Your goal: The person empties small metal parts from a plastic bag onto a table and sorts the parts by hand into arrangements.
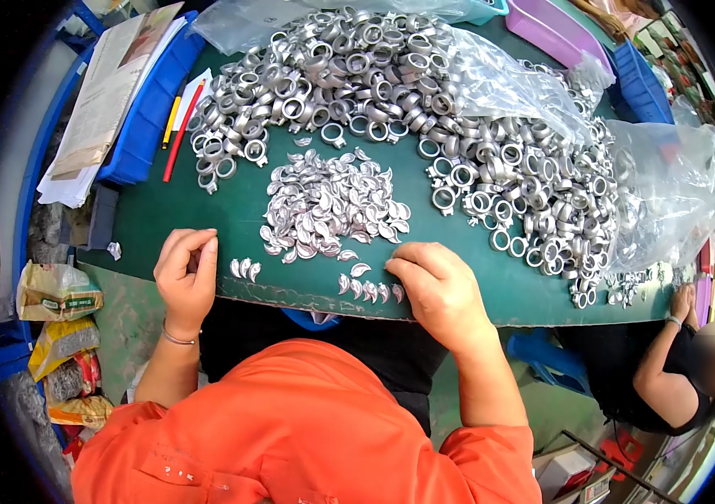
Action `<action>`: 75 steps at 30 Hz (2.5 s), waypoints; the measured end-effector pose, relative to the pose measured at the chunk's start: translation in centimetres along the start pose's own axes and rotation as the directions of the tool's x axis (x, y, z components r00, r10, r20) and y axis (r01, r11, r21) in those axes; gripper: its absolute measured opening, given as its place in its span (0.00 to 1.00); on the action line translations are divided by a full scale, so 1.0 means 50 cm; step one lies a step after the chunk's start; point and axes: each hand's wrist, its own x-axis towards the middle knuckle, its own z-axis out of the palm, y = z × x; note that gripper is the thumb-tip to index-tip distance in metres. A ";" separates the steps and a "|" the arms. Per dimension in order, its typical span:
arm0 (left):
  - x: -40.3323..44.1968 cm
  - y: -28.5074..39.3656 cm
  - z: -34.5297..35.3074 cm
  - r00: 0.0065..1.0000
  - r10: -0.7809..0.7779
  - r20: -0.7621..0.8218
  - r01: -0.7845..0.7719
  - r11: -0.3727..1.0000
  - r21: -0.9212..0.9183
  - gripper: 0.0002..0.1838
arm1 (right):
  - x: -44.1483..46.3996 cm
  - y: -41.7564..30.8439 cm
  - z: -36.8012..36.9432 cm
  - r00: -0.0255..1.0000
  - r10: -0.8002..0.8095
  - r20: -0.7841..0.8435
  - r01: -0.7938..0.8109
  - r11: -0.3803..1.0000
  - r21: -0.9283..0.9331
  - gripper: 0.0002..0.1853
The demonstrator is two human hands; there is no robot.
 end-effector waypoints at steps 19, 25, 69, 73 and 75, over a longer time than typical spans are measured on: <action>-0.001 0.000 0.001 1.000 -0.003 -0.012 0.003 1.000 0.015 0.05 | 0.027 -0.053 -0.029 0.888 0.434 0.153 -0.459 0.861 0.220 0.08; -0.002 -0.004 0.001 1.000 0.010 -0.012 -0.010 1.000 0.006 0.06 | 0.045 -0.054 0.015 0.983 0.129 0.127 -0.149 0.975 0.163 0.09; -0.009 0.033 -0.020 0.971 -0.156 0.179 0.215 0.898 -0.383 0.11 | 0.110 -0.078 0.020 0.990 -0.080 0.114 0.071 0.994 0.079 0.16; -0.020 0.067 -0.007 0.776 -0.235 0.586 0.627 0.392 -0.673 0.17 | 0.154 -0.142 0.094 0.964 -0.267 0.005 0.244 0.886 0.393 0.15; -0.021 0.068 -0.013 0.743 -0.313 0.592 0.668 0.299 -0.681 0.13 | 0.161 -0.134 0.104 0.963 -0.264 0.057 0.209 0.862 0.461 0.14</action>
